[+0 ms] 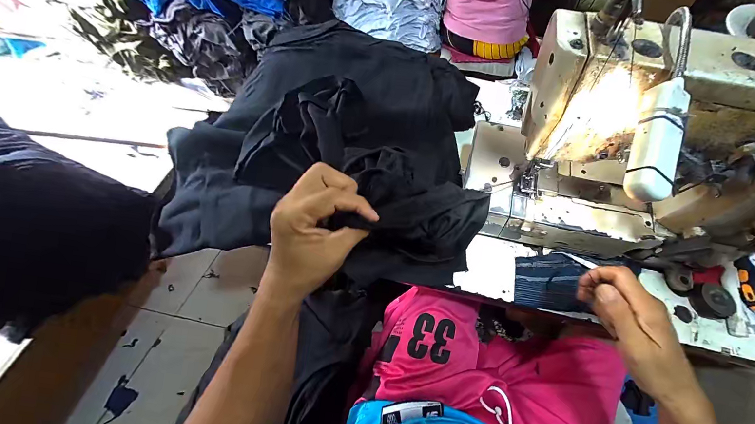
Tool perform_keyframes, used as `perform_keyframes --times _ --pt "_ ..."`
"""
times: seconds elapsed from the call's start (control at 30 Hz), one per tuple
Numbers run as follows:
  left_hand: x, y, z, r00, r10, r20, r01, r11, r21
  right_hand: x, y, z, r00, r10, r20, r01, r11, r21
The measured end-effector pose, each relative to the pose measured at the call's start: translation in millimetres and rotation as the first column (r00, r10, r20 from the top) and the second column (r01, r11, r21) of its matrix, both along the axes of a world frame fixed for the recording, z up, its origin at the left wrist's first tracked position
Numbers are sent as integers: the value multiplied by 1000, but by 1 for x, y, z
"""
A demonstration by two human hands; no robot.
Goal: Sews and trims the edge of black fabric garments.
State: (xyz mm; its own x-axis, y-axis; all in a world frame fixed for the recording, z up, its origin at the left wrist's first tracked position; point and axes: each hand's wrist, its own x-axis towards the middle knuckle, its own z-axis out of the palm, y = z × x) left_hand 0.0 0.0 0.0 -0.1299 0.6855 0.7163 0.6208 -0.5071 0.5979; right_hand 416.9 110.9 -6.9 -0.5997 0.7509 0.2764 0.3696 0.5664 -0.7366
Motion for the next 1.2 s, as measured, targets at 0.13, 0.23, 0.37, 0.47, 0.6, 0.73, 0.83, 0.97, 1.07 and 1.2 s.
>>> perform_keyframes --times 0.13,0.23,0.37,0.47,0.6,0.73,0.83,0.97,1.07,1.2 --pt "14 -11 -20 996 15 89 -18 999 35 -51 18 1 998 -38 59 27 983 181" --pt "21 -11 -28 986 30 161 -38 998 45 -82 33 8 986 -106 128 36 888 458" --pt "25 -10 -27 975 15 223 -30 998 62 -111 42 17 962 -187 198 39 813 580" --pt "29 -8 -23 969 -7 248 -12 997 73 -126 48 16 950 -221 222 38 786 617" --pt "30 -4 -20 962 -43 269 19 995 93 -143 53 14 951 -192 242 -4 775 632" --pt "22 8 -15 913 -113 391 60 988 146 -143 54 12 992 -111 67 49 800 599" --pt "20 22 -6 897 -118 426 59 987 151 -133 28 9 976 -64 -208 113 966 234" --pt "24 52 7 890 -210 406 150 973 174 -139 -7 -19 885 -88 -458 -24 972 -234" --pt "19 92 6 863 -249 440 187 966 180 -152 -19 -38 788 -116 -605 -186 892 -413" --pt "20 104 2 931 229 283 -144 945 -292 -165 -28 -51 743 -173 -647 -201 864 -462"
